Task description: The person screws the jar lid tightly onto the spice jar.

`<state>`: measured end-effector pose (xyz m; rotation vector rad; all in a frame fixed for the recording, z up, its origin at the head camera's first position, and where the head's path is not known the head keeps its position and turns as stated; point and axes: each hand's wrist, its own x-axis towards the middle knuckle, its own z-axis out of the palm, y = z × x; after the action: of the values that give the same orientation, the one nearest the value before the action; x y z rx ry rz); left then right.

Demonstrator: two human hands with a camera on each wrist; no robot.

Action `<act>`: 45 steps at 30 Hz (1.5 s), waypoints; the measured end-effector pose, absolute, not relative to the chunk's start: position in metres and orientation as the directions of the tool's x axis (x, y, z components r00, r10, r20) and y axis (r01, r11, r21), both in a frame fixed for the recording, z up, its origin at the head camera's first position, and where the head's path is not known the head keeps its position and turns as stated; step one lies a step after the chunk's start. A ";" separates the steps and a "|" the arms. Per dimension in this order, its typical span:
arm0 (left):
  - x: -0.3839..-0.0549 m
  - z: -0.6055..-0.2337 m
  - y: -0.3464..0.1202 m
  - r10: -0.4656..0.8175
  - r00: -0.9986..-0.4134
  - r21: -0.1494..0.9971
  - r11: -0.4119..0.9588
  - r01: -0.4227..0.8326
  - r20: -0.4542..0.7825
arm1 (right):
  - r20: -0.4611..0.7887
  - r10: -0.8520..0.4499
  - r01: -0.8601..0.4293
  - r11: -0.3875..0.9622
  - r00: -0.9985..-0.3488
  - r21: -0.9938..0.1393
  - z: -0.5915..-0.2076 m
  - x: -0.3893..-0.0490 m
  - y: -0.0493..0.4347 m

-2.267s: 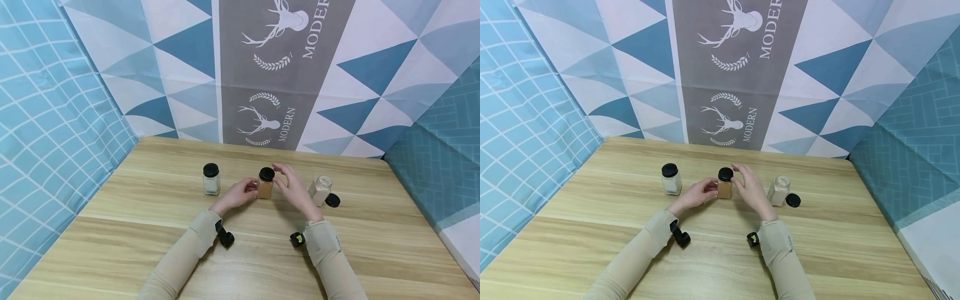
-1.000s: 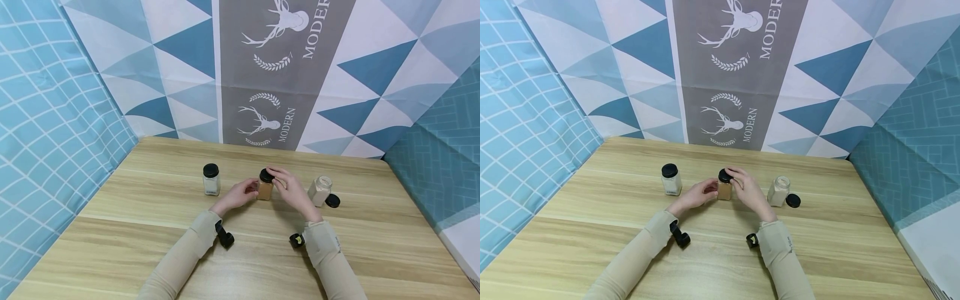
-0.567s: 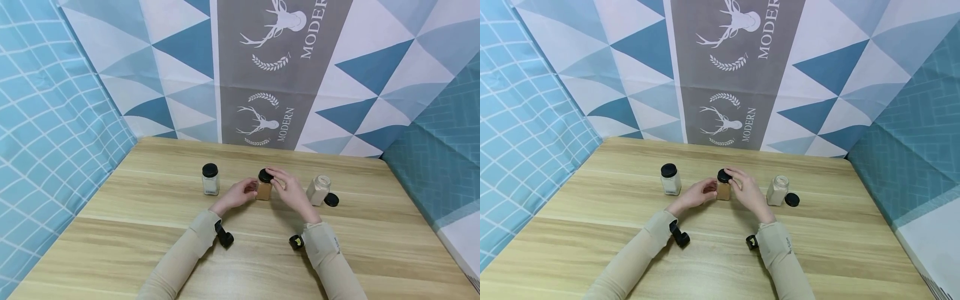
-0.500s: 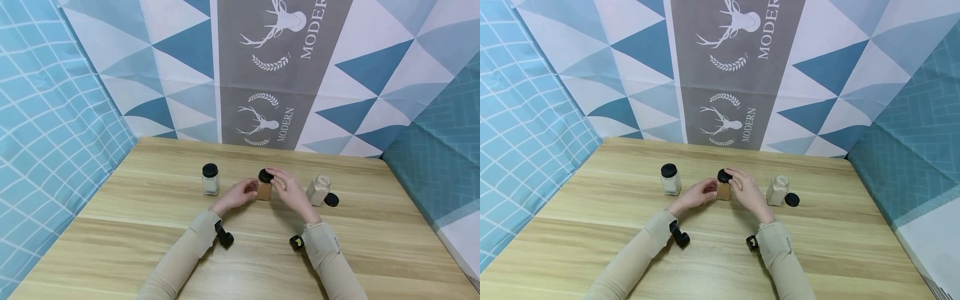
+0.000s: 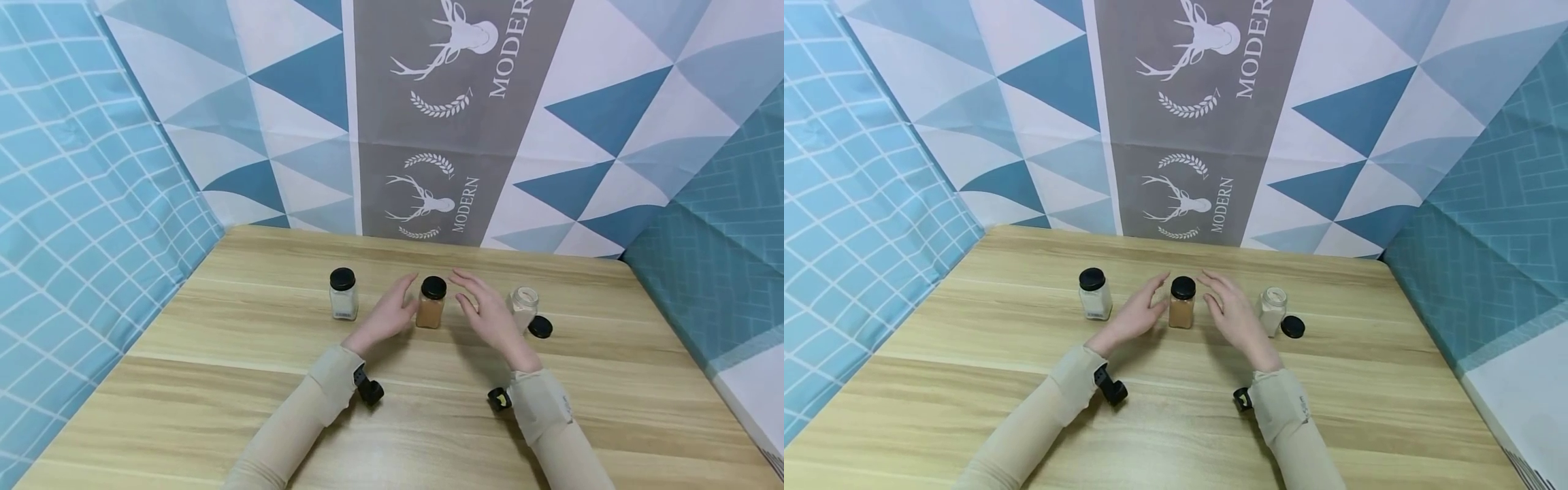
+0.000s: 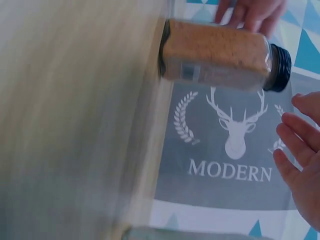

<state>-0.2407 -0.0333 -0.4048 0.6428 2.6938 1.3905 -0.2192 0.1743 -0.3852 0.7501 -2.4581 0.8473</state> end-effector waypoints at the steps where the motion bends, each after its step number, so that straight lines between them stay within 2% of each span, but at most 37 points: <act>1: -0.240 -0.402 -0.032 0.378 -0.908 0.772 0.518 0.368 0.179 | 0.564 -0.352 -0.621 0.673 -0.747 -0.402 -0.384 -0.218 0.177; 7: -0.232 -0.385 -0.022 0.414 -0.851 0.629 0.577 0.521 0.324 | 0.608 -0.386 -0.654 0.691 -0.694 -0.307 -0.377 -0.213 0.193; 13: -0.228 -0.377 -0.008 0.466 -0.790 0.429 0.667 0.610 0.399 | 0.605 -0.369 -0.609 0.753 -0.706 -0.251 -0.377 -0.212 0.210; 16: -0.228 -0.377 -0.002 0.480 -0.775 0.368 0.690 0.623 0.411 | 0.619 -0.343 -0.589 0.770 -0.706 -0.245 -0.378 -0.213 0.220; 22: -0.229 -0.376 0.011 0.523 -0.760 0.222 0.747 0.626 0.386 | 0.618 -0.304 -0.567 0.773 -0.725 -0.286 -0.379 -0.210 0.237; 26: -0.227 -0.376 0.020 0.549 -0.757 0.108 0.780 0.617 0.355 | 0.583 -0.281 -0.533 0.783 -0.762 -0.319 -0.381 -0.207 0.246; 35: -0.217 -0.379 0.052 0.628 -0.660 -0.049 0.738 0.673 0.412 | 0.438 -0.219 -0.433 0.764 -0.872 -0.479 -0.385 -0.199 0.265; 39: -0.213 -0.387 0.067 0.642 -0.650 -0.007 0.713 0.701 0.407 | 0.383 -0.239 -0.423 0.740 -0.892 -0.523 -0.386 -0.199 0.272; 42: -0.213 -0.393 0.076 0.627 -0.700 0.134 0.705 0.697 0.341 | 0.317 -0.264 -0.404 0.726 -0.911 -0.557 -0.387 -0.199 0.279; 45: -0.215 -0.399 0.083 0.595 -0.771 0.320 0.702 0.636 0.228 | 0.231 -0.274 -0.358 0.721 -0.934 -0.593 -0.389 -0.200 0.286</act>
<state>-0.2149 0.0834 -0.3995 1.0869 2.9963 0.6282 -0.2001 0.2862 -0.3889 0.5158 -2.7955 1.0026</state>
